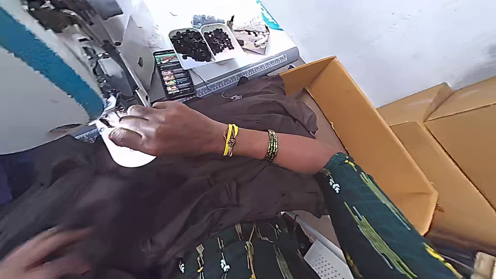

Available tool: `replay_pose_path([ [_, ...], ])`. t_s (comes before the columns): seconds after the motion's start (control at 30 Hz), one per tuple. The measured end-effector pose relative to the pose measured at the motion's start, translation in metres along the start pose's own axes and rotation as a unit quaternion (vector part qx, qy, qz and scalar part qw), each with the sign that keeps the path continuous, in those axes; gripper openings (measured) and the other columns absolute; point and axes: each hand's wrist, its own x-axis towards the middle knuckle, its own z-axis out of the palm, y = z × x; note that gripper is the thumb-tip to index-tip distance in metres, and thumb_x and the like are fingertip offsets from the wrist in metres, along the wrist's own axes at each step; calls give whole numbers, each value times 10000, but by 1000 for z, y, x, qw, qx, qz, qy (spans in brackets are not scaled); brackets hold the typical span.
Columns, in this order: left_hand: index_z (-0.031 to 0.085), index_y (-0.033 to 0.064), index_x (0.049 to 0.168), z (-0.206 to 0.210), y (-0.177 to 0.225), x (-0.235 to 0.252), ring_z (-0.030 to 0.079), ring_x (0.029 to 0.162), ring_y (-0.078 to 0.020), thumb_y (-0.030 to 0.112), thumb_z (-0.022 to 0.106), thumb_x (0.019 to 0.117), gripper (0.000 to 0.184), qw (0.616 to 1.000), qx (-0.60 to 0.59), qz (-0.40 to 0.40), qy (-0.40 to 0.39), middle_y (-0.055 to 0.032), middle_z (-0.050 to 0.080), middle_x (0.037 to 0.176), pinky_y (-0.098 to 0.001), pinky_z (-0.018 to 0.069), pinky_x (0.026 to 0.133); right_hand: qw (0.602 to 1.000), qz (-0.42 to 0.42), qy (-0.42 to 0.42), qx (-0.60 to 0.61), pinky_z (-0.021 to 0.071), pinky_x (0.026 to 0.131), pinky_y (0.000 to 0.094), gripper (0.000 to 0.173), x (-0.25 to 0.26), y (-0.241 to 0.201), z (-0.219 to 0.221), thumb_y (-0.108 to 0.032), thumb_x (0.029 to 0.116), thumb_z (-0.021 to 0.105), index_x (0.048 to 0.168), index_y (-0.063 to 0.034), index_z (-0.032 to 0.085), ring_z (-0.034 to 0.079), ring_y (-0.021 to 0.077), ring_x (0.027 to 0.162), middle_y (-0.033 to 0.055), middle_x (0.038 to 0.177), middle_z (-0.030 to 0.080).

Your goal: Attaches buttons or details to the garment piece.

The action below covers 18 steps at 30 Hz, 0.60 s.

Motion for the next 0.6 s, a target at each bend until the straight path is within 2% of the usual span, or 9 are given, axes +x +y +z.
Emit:
replay_pose_path([
  [0.07,670,-32,1058,20,7,17,314,1382,-641,173,563,956,252,979,-24,29,-198,-398,520,1353,-762,175,1132,1000,12,-6,-11,532,622,337,226,2,-1,5,15,905,629,1034,-59,799,728,242,887,93,920,763],
  [0.1,668,-52,1076,25,10,21,266,1383,-682,248,601,963,328,970,-36,23,-237,-437,486,1363,-796,121,1116,1000,15,-8,-15,529,615,339,232,4,0,9,4,899,636,1047,-66,800,729,244,886,96,937,767],
  [0.17,653,-36,1112,22,13,25,313,1422,-581,415,615,989,469,974,-74,14,-216,-366,541,1354,-726,101,1175,1000,22,-11,-12,550,628,342,223,5,0,7,-4,905,639,1048,-62,800,738,250,894,101,961,775],
  [0.23,567,-61,1170,19,17,28,491,1344,-356,408,587,1011,496,985,-127,-7,-118,-291,599,1266,-522,273,1198,1000,13,-1,2,549,648,359,200,3,0,0,15,927,614,999,-47,790,733,260,881,102,908,765],
  [0.27,521,-79,1209,20,20,31,512,1281,-272,369,602,1004,499,988,-139,-23,-70,-279,573,1246,-423,363,1135,1000,3,14,12,539,638,365,184,0,1,-3,20,934,605,957,-36,779,724,262,844,104,859,751],
  [0.37,455,-97,1389,33,22,37,560,1198,-291,397,647,959,682,989,-95,-112,14,-298,556,1309,-439,469,1015,997,-9,53,52,551,682,372,138,-10,4,-7,-14,941,624,857,-19,734,720,260,828,106,792,724],
  [0.43,514,-24,1390,43,19,43,614,1071,-261,470,648,939,682,977,-98,-184,44,-196,638,1201,-466,511,919,996,1,64,67,589,771,367,130,-15,6,-5,-64,947,649,853,-13,723,736,253,869,113,823,740],
  [0.53,533,36,1389,36,16,56,621,1096,-158,409,638,953,583,949,-193,-246,38,-106,645,1218,-371,524,934,995,-7,84,44,548,648,330,151,-16,13,-2,-134,935,675,839,-22,708,692,226,743,100,768,703],
  [0.6,533,37,1379,28,14,57,608,1163,-96,332,518,1027,459,929,-256,-267,30,-81,631,1284,-289,510,978,996,-30,83,34,512,617,328,155,-15,16,-2,-130,953,655,830,-37,676,669,228,707,98,739,684],
])
